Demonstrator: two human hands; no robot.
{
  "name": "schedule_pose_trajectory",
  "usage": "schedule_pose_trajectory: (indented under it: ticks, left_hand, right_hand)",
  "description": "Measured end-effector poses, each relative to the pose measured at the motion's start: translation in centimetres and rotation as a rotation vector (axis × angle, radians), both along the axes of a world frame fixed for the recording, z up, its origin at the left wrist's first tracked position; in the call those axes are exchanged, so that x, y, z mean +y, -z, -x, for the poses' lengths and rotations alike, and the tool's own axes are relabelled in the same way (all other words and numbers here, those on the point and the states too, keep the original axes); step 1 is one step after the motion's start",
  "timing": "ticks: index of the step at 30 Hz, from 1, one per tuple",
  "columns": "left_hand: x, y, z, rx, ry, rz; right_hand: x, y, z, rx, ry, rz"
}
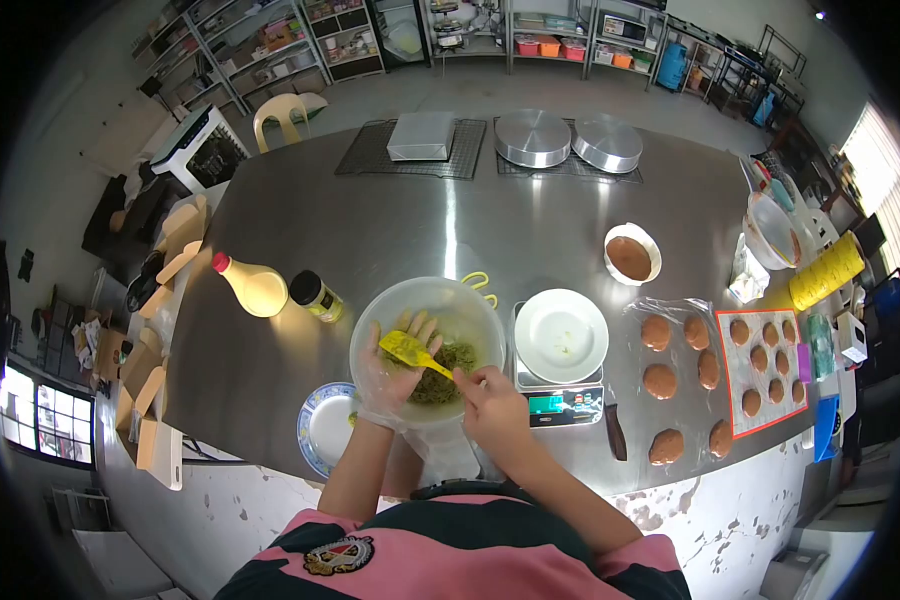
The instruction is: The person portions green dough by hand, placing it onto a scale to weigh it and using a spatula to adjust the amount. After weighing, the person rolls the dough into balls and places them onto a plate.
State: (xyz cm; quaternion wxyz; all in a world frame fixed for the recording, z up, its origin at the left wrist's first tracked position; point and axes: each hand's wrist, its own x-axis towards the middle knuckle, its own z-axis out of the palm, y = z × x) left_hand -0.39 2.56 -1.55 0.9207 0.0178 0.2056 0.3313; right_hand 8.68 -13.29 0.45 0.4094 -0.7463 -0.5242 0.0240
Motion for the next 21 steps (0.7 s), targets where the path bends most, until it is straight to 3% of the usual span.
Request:
schedule_pose_trajectory:
  ticks: [3,10,12,13,15,21]
  left_hand:
    - [-0.2,0.4,-1.0,0.088,-0.066,0.025]
    - [-0.6,1.2,-1.2,0.213,-0.117,-0.024]
    - [-0.6,1.0,-0.7,0.155,-0.082,-0.021]
    - [-0.6,0.9,-0.3,0.101,-0.048,-0.013]
    - [-0.7,0.5,0.0,0.056,-0.025,-0.053]
    - [-0.6,0.7,-0.4,-0.095,0.025,-0.193]
  right_hand:
    - [0.1,0.9,0.8,-0.187,0.031,-0.002]
    - [0.2,0.1,0.5,-0.243,-0.019,0.026]
    - [0.1,-0.3,-0.2,0.237,-0.042,0.095]
    - [0.0,-0.7,-0.6,0.239,-0.046,0.096]
    - [-0.1,-1.5,-1.3,0.484,-0.035,0.079]
    - [0.0,-0.6,0.3,0.091,0.009,0.027]
